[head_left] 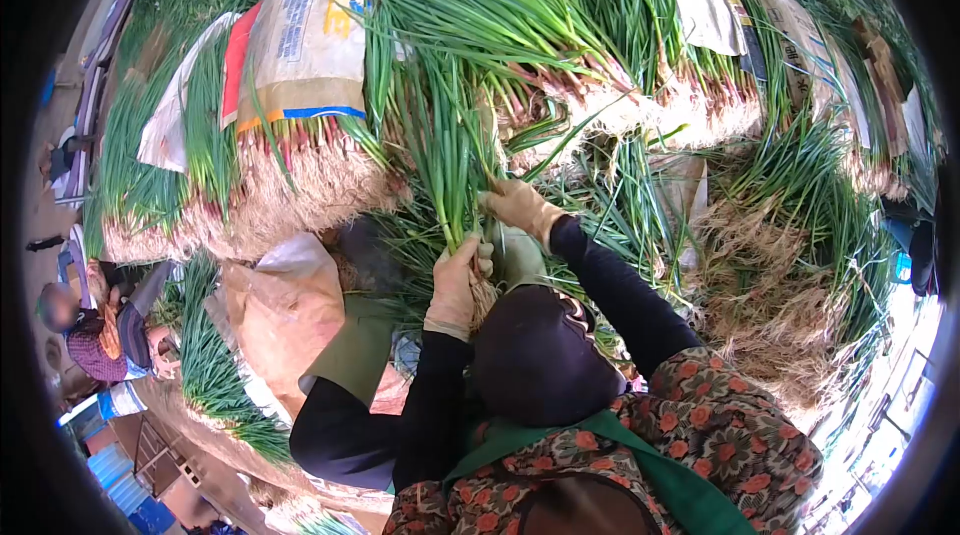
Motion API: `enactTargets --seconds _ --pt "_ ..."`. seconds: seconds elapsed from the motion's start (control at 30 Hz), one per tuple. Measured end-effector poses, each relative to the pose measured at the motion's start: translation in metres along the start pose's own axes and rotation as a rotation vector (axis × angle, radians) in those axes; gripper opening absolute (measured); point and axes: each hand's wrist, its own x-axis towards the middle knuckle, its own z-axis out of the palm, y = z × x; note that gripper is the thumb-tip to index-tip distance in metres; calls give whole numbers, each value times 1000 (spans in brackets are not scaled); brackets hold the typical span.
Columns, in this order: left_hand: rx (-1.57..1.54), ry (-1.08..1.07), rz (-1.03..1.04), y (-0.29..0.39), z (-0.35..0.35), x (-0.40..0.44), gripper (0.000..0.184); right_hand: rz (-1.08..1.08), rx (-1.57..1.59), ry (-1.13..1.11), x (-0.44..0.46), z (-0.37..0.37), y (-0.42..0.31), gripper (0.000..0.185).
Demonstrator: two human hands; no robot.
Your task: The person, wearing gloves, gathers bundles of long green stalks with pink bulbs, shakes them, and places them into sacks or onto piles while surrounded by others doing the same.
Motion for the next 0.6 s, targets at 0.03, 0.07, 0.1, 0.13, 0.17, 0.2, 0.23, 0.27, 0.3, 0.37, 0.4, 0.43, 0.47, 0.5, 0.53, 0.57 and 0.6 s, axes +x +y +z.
enactTargets --seconds 0.03,0.07,0.1,0.13,0.17,0.2,0.23,0.27,0.3,0.37,0.4,0.43,0.47,0.5,0.53,0.57,0.6 --pt "-81 16 14 -1 -6 3 17 -84 -100 -29 -17 -4 -10 43" --pt "-161 27 26 -2 -10 7 17 -167 -201 -54 -32 -2 -16 42" --pt "-264 0 34 -3 -14 10 18 -180 -114 54 -34 6 -4 39" --pt "-321 -80 7 -3 -14 9 19 -202 -29 161 -35 14 9 37" --pt "-378 -161 -19 -3 -14 6 19 -57 270 168 -29 7 16 35" --pt "-432 -244 -41 0 -12 4 20 82 569 173 -22 -1 22 34" --pt "-395 -251 -51 7 -2 -7 19 156 538 100 -16 -9 22 27" --pt "-420 -282 -82 7 -3 -6 19 242 653 -31 -20 -14 3 27" --pt "-446 -314 -116 5 -5 -5 19 329 763 -162 -26 -16 -18 27" --pt "-497 -386 -181 3 -5 -3 18 225 596 -265 -25 -6 -39 29" --pt "-544 -409 -169 2 -5 -4 18 204 558 -219 -21 2 -41 33" --pt "-591 -427 -160 1 -6 -6 19 181 485 -250 -17 6 -38 40" --pt "-638 -443 -151 1 -8 -8 19 159 413 -282 -12 11 -32 50" --pt "-644 -415 -132 1 -8 -10 18 202 256 -209 -6 21 -29 42" --pt "-600 -384 -120 0 -10 -10 19 108 105 -150 0 31 -19 39" --pt "-554 -354 -111 0 -12 -9 20 16 -45 -89 5 39 -11 35" --pt "-508 -328 -103 0 -13 -8 21 -74 -197 -25 8 42 -1 32"
